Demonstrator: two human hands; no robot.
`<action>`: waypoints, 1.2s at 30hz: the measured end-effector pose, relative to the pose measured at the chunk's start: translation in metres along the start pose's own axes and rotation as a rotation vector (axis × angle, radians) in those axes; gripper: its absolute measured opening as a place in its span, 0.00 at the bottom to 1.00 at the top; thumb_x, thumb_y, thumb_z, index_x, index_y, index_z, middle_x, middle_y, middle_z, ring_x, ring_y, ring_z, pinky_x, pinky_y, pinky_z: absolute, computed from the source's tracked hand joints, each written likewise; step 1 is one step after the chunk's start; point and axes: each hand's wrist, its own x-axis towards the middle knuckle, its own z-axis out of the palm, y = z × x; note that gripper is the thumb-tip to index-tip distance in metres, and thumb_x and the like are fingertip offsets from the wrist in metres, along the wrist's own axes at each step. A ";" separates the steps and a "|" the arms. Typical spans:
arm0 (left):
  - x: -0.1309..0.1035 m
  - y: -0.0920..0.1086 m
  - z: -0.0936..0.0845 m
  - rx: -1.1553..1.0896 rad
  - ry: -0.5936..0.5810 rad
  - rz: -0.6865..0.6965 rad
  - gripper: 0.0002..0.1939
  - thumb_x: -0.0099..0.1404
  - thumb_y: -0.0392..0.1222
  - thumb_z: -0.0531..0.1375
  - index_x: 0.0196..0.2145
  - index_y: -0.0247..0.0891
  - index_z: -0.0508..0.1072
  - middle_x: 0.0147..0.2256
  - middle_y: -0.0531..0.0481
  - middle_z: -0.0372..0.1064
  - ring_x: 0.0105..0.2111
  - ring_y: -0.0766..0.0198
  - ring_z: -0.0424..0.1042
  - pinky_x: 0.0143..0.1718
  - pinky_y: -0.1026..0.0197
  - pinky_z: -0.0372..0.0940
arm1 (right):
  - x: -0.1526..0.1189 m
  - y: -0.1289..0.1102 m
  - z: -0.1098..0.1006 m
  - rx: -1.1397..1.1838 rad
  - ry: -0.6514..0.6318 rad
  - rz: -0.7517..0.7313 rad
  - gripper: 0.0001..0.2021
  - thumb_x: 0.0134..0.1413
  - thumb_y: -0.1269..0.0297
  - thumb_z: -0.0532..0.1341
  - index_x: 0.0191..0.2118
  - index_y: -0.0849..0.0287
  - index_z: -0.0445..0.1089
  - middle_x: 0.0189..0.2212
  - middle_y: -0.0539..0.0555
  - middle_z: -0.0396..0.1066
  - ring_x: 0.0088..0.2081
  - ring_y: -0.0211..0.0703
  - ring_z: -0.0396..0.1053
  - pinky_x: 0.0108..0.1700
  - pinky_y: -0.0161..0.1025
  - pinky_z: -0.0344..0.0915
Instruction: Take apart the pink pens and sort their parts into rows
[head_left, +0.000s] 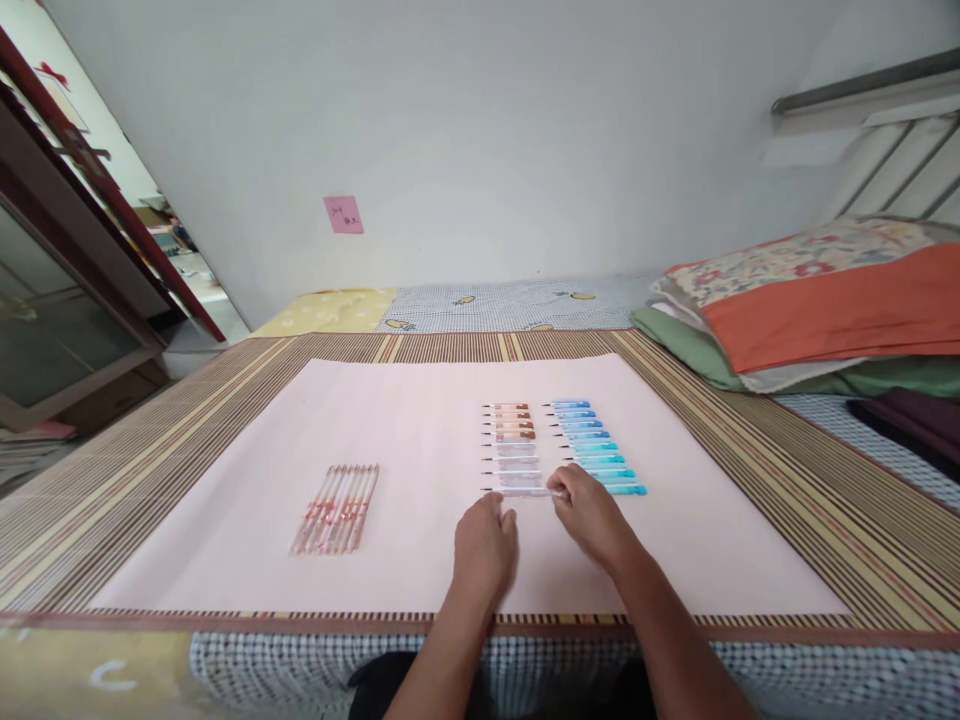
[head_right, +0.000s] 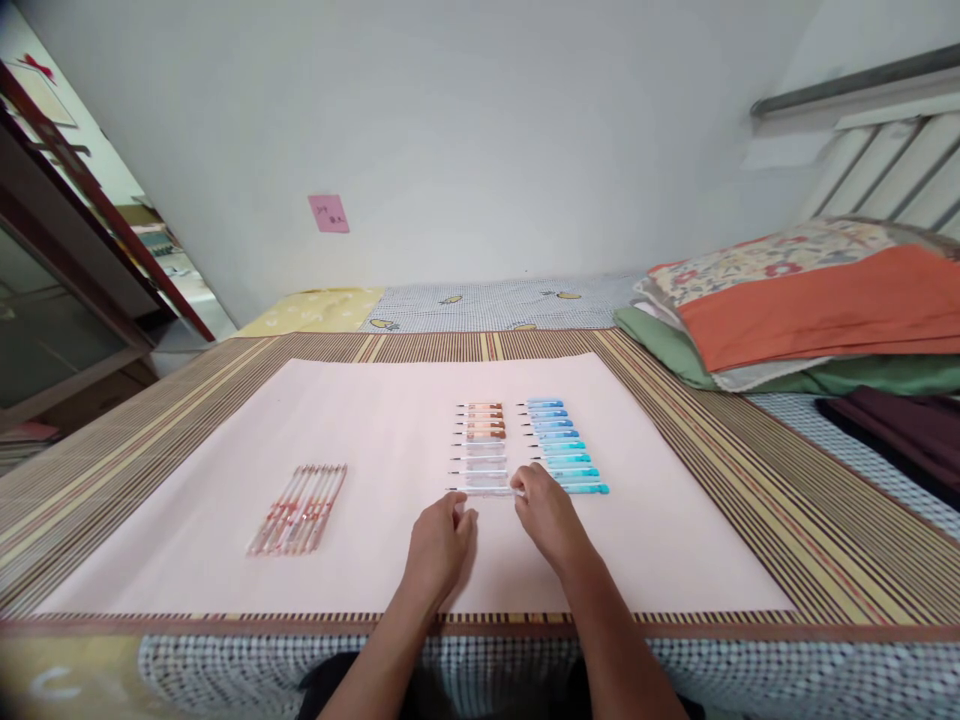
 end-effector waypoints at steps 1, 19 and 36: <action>0.000 0.000 0.000 0.001 0.000 -0.001 0.19 0.71 0.39 0.56 0.55 0.34 0.76 0.49 0.39 0.79 0.51 0.50 0.76 0.52 0.55 0.63 | 0.000 0.001 -0.001 -0.015 -0.001 0.004 0.09 0.49 0.78 0.53 0.30 0.55 0.63 0.34 0.51 0.67 0.34 0.42 0.66 0.38 0.38 0.59; -0.002 0.001 -0.001 0.041 -0.006 0.016 0.17 0.71 0.38 0.55 0.53 0.36 0.77 0.51 0.39 0.79 0.51 0.52 0.76 0.51 0.57 0.63 | -0.001 -0.004 -0.006 -0.035 -0.060 0.097 0.02 0.54 0.70 0.60 0.34 0.56 0.68 0.38 0.52 0.69 0.36 0.41 0.68 0.40 0.38 0.62; -0.003 0.003 -0.002 0.050 -0.016 0.019 0.16 0.71 0.37 0.55 0.51 0.35 0.77 0.49 0.39 0.79 0.50 0.52 0.76 0.50 0.57 0.62 | -0.002 -0.011 -0.007 -0.063 -0.085 0.060 0.04 0.58 0.70 0.58 0.35 0.55 0.68 0.39 0.53 0.68 0.40 0.44 0.69 0.42 0.39 0.61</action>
